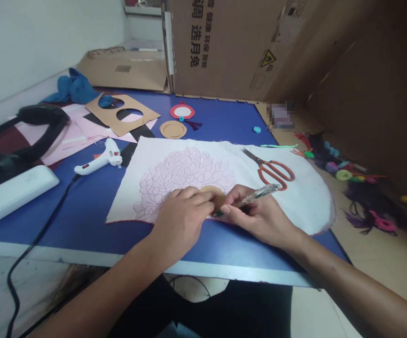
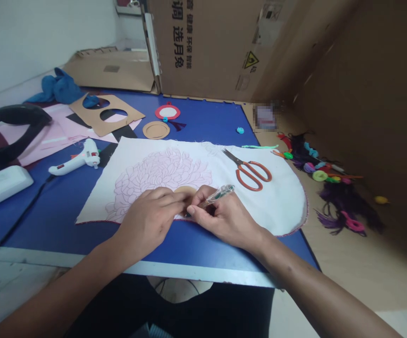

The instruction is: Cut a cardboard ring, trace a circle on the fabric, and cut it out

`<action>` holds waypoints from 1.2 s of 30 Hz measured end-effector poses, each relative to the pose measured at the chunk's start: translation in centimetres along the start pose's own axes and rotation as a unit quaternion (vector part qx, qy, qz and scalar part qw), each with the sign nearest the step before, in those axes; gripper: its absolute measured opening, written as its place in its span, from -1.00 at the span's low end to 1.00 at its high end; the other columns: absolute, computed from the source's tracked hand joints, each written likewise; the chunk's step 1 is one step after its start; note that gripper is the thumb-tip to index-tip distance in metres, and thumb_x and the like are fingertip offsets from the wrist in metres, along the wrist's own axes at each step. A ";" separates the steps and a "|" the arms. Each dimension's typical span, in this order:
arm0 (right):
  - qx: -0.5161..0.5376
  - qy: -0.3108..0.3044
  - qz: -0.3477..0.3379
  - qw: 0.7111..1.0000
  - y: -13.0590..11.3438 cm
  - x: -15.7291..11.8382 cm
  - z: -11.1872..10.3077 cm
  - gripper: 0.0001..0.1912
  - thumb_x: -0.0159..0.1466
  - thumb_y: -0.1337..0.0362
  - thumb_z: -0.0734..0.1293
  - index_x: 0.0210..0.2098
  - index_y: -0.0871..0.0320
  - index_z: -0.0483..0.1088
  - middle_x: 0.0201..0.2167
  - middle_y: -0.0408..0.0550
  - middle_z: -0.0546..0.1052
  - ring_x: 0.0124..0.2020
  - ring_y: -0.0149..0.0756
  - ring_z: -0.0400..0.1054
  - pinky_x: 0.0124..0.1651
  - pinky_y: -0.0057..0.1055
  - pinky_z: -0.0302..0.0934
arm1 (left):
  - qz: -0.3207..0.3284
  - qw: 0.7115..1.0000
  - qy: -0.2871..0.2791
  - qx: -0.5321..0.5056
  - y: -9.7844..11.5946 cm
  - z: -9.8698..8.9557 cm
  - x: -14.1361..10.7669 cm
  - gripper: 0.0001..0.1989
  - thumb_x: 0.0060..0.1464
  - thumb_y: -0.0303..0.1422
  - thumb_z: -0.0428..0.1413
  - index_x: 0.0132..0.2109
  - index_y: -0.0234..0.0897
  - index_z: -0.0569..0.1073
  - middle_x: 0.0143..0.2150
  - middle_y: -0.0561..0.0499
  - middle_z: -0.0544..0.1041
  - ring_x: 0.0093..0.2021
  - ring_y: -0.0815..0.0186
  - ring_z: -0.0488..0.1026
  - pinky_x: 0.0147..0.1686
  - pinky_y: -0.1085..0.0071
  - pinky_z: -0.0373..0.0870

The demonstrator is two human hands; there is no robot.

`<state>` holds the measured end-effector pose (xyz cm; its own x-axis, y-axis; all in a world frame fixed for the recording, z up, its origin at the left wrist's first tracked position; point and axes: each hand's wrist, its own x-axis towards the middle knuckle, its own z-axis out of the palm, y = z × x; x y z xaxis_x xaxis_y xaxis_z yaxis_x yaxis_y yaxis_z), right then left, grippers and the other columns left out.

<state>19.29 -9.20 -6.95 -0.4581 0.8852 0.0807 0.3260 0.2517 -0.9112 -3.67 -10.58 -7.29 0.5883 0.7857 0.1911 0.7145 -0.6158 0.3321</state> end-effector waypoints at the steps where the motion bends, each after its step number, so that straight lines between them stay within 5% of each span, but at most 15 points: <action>1: -0.002 0.002 -0.001 1.000 0.0 0.0 0.0 -0.77 0.45 0.14 0.41 -0.29 0.13 0.47 -0.43 -0.17 0.49 -0.53 -0.43 0.27 -0.52 -0.45 0.10 | 0.001 1.000 0.001 0.000 0.0 0.0 0.0 -0.68 0.40 -0.55 -0.03 -0.03 -0.17 0.59 0.21 0.02 0.64 0.12 0.11 0.49 0.01 0.10 0.37; 36: 0.006 0.011 0.030 0.999 0.2 0.0 -0.8 -0.74 0.42 0.13 0.42 -0.34 0.11 0.42 -0.57 -0.21 0.41 -0.59 -0.41 0.20 -0.56 -0.44 0.01 | 0.008 1.000 0.012 0.012 -0.1 0.1 -0.1 -0.64 0.36 -0.57 -0.02 0.06 -0.12 0.57 0.20 0.05 0.63 0.07 0.11 0.49 -0.04 0.11 0.37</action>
<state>20.00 -8.86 -6.83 -0.4188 0.9074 0.0338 0.3419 0.1920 -0.9199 -3.72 -10.59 -7.39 0.5914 0.7763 0.2182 0.7136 -0.6299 0.3066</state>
